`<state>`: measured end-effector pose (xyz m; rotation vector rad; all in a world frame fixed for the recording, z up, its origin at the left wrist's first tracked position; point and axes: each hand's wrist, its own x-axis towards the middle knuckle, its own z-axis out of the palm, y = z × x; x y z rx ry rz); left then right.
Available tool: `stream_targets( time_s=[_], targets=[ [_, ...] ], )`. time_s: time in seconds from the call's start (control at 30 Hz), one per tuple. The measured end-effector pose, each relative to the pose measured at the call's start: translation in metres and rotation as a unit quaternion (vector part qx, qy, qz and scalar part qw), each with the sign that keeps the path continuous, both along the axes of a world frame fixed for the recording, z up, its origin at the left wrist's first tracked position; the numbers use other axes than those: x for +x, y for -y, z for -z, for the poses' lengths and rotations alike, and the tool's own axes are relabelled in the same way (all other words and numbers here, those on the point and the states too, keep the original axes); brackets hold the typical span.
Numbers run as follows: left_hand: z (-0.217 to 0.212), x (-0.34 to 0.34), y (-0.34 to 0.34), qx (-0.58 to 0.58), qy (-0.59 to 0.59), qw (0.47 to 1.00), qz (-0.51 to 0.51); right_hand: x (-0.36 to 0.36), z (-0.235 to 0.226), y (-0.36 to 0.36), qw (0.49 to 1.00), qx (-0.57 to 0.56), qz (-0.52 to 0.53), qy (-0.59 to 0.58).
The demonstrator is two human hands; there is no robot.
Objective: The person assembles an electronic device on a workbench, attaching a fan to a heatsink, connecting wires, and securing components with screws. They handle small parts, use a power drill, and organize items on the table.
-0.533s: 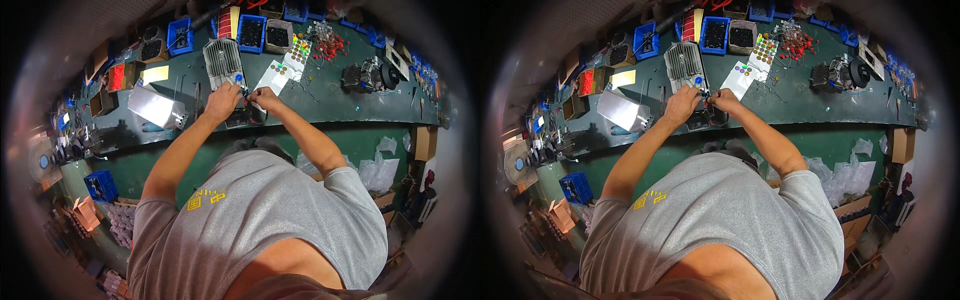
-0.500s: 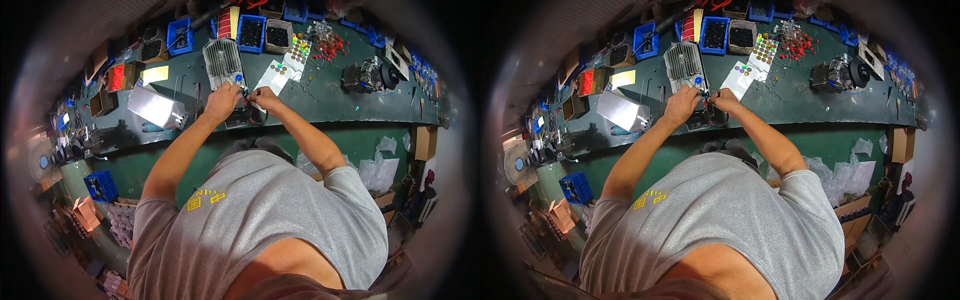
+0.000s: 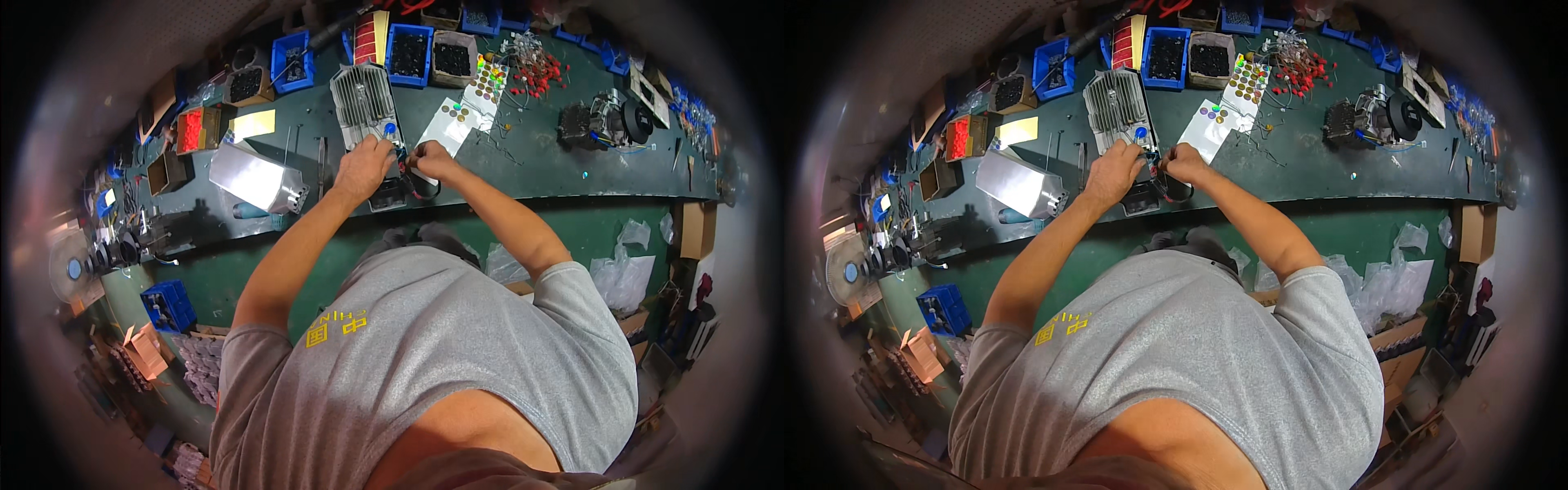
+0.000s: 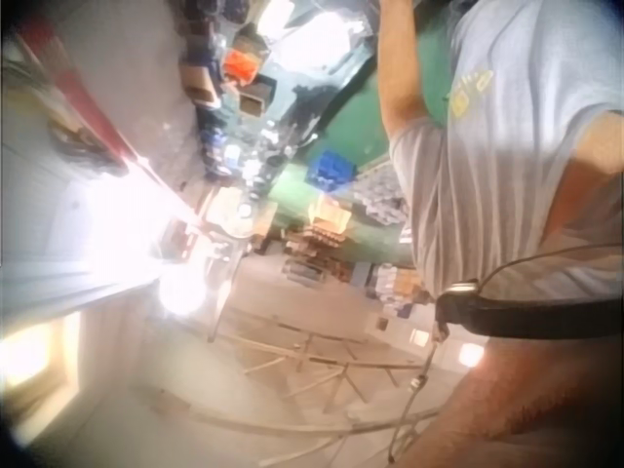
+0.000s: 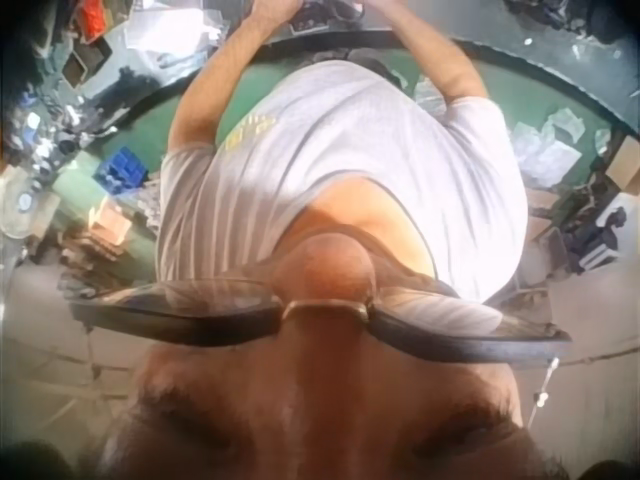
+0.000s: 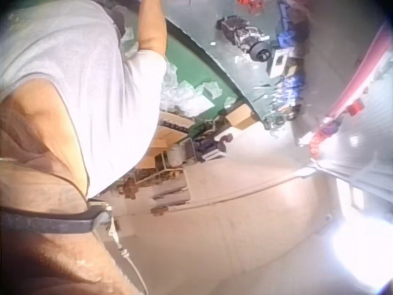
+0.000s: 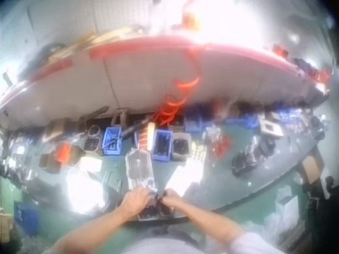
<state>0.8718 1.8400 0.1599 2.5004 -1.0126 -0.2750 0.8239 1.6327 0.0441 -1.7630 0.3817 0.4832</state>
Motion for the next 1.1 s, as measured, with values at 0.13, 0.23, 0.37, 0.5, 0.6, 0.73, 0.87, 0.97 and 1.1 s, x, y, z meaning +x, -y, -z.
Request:
stream_targets(
  time_s=[0.13,0.23,0.37,0.5,0.6,0.73,0.87,0.97,1.1],
  targets=[
    [0.004,-0.001,0.001,0.003,-0.002,1.000,-0.004,-0.005,-0.006,-0.003,0.999,-0.039,0.026,-0.023],
    [0.000,-0.003,0.000,0.014,-0.006,1.000,-0.011,0.007,-0.027,0.005,0.993,-0.042,-0.018,-0.112],
    [-0.001,-0.004,0.004,0.019,0.000,1.000,-0.008,0.009,-0.018,0.006,0.993,0.027,0.011,-0.116],
    [0.000,-0.001,0.003,-0.006,0.012,1.000,-0.007,-0.004,-0.008,0.016,0.982,0.151,0.042,-0.103],
    [0.000,-0.004,0.000,-0.013,0.002,1.000,-0.019,-0.035,-0.025,0.010,0.937,0.279,0.116,-0.174],
    [-0.003,-0.003,0.003,-0.011,0.001,1.000,-0.013,-0.079,-0.016,0.009,0.852,0.449,0.187,-0.194],
    [-0.007,-0.004,0.005,0.004,0.000,1.000,-0.018,-0.100,-0.011,0.020,0.836,0.484,0.149,-0.209],
    [-0.006,-0.006,0.004,0.017,-0.009,1.000,-0.023,-0.100,-0.013,0.028,0.889,0.394,0.080,-0.219],
    [-0.005,-0.006,0.005,0.020,-0.010,0.999,-0.026,-0.085,0.029,0.015,0.991,-0.069,-0.088,-0.076]
  ],
)
